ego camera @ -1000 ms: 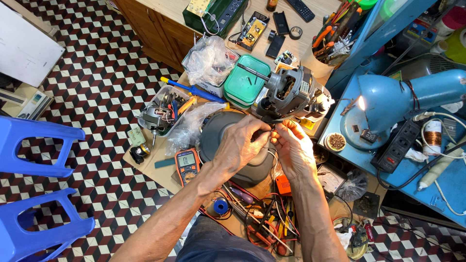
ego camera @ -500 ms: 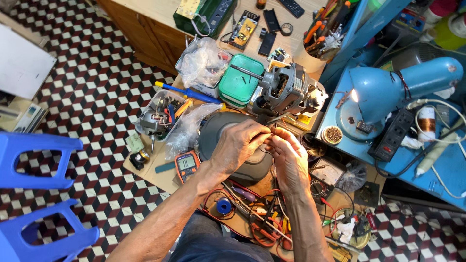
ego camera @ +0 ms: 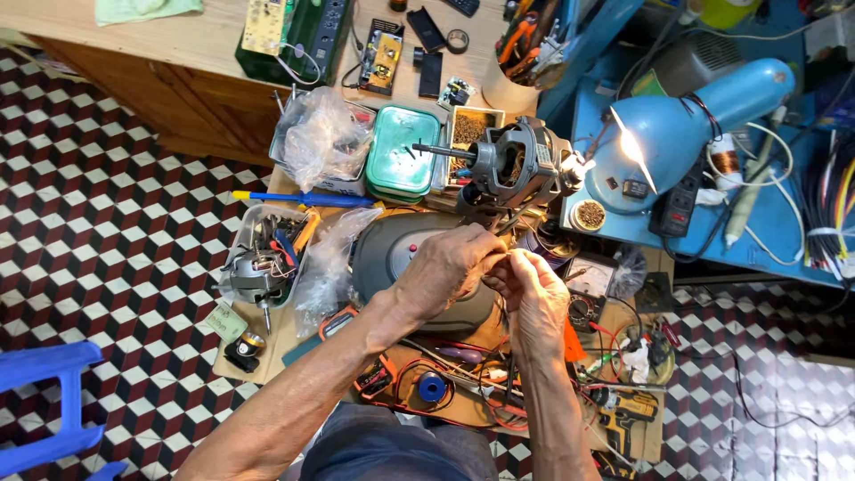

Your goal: The person works on a disassembled electric fan motor, using a heat gun to warm wires, twisting and taping connections, and testing continuity with a multimeter. The person repeatedly handles the motor housing and wires throughout the process.

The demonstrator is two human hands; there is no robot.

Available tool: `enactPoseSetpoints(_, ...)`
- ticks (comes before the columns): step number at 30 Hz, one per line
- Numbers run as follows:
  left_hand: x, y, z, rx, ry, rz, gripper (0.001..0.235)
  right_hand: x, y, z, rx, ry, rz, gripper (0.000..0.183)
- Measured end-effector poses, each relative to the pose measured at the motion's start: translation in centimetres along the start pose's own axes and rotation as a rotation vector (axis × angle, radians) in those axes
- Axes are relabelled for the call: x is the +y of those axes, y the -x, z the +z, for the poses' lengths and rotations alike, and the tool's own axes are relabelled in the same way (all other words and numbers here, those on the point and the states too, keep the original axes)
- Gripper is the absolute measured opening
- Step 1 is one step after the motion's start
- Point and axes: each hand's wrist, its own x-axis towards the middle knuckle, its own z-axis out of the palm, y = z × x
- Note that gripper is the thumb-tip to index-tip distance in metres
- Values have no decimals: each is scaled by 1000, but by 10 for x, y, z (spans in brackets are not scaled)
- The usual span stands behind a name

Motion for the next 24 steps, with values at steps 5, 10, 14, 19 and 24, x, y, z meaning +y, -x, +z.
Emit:
enactPoseSetpoints(5, 3, -2, 1, -44, 10, -10, 22, 8, 3, -2, 78, -175, 6, 14)
enactPoseSetpoints(10, 10, -3, -7, -84, -28, -38, 28, -5, 16, 14, 152, 144, -239, 18)
enactPoseSetpoints(14, 11, -7, -12, -117, -47, -48, 33, -24, 32, 26, 130, 958, -626, 24)
enactPoseSetpoints(19, 10, -6, -16, -93, 0, -33, 33, -38, 27, 34, 5, 1263, -1018, 16)
enactPoseSetpoints(24, 5, -7, -13, -82, 35, -34, 27, -36, 22, 24, -28, 1233, -840, 10)
